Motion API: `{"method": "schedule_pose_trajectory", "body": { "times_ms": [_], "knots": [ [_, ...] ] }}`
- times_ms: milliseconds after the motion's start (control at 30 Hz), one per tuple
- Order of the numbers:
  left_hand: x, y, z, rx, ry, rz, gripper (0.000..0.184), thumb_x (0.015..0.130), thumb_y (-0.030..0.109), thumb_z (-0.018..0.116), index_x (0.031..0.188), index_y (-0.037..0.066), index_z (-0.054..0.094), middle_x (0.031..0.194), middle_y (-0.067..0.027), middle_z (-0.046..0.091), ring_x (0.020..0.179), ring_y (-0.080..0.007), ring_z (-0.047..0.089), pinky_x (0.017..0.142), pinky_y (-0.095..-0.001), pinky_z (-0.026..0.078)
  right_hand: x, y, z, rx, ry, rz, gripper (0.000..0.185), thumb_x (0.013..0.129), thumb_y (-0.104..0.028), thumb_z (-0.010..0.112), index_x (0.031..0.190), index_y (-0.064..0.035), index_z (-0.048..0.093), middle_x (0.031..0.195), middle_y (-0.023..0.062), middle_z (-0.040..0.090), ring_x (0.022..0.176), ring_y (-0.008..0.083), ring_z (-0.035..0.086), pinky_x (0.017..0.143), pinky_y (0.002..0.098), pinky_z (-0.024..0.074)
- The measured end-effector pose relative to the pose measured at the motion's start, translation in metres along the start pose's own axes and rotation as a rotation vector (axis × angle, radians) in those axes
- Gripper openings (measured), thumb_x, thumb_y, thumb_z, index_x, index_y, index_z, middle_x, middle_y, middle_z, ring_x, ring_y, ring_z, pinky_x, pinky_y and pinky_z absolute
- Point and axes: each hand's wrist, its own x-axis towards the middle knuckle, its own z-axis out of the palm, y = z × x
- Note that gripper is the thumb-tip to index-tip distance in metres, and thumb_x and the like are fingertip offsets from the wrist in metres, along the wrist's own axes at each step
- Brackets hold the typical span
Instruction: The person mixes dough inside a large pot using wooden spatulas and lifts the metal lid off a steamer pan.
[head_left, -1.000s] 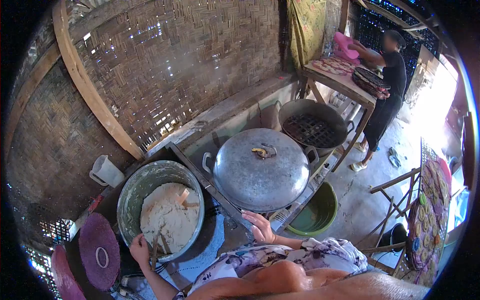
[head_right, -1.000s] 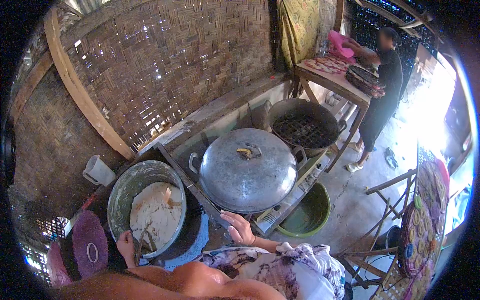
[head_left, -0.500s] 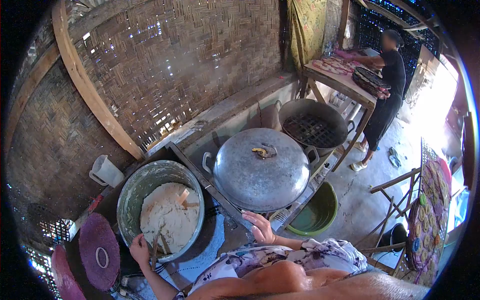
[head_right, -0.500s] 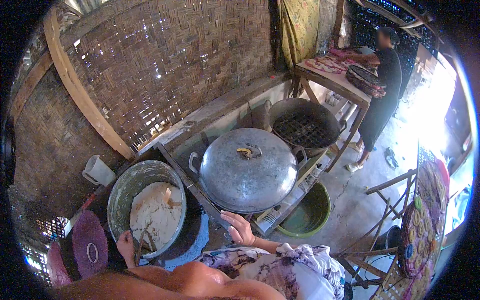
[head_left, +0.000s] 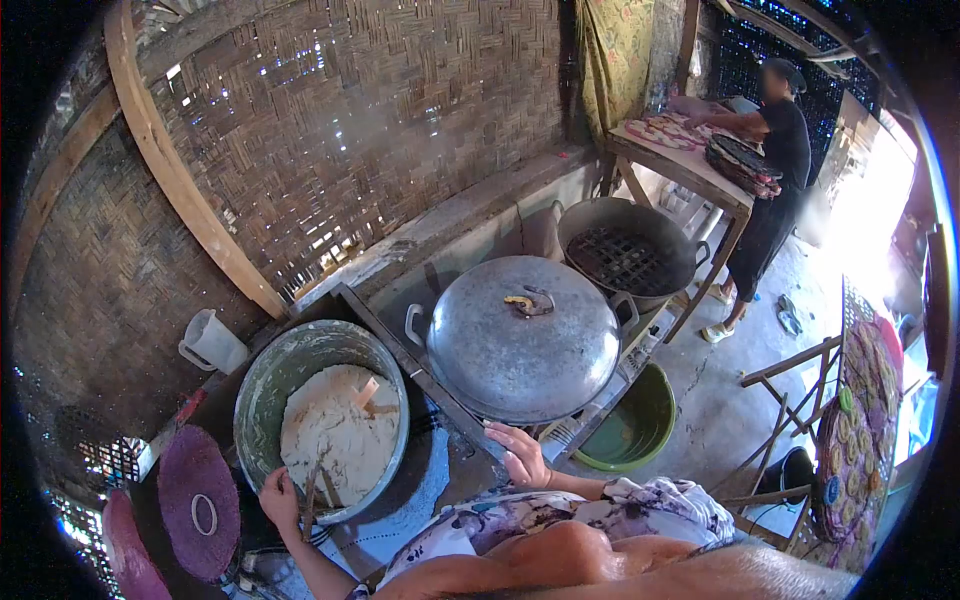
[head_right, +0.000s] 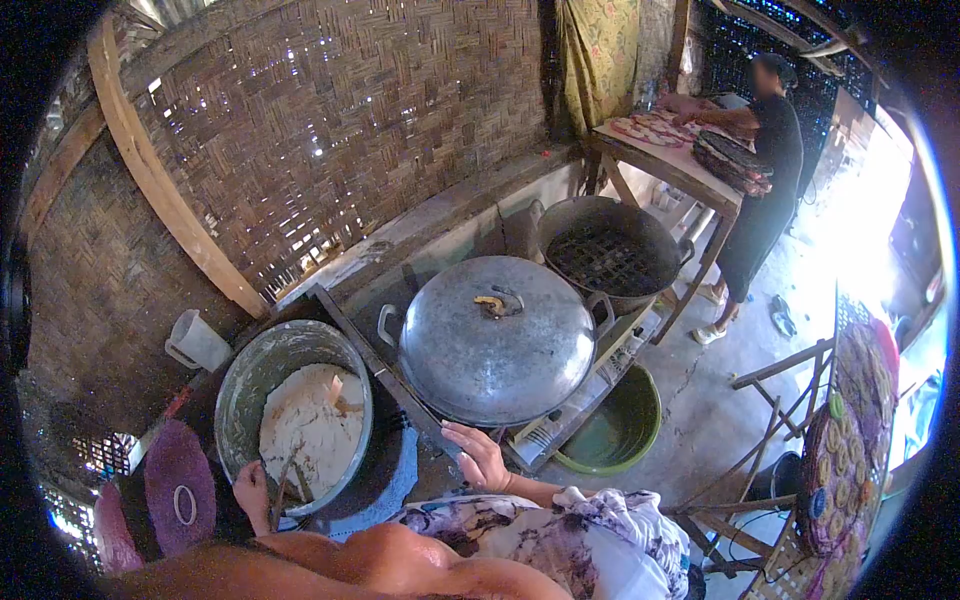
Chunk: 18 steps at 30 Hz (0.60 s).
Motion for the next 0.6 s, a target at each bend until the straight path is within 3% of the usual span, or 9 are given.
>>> {"method": "schedule_pose_trajectory", "body": {
  "times_ms": [600],
  "knots": [
    [-0.0008,0.0036,-0.0009,0.012,0.014,-0.013,0.018,0.079,0.016,0.06,0.091,0.005,0.066,0.081,-0.0159,0.065,0.073,-0.0295,0.064,0.066,-0.0369,0.048,-0.0015,0.0011,0.0013,-0.016,-0.002,0.006,0.042,0.081,-0.015,0.04,0.117,0.004,0.052,0.12,0.0248,0.051,0.108,0.0382,0.052,0.094,0.0416,0.0399]
  ]
}}
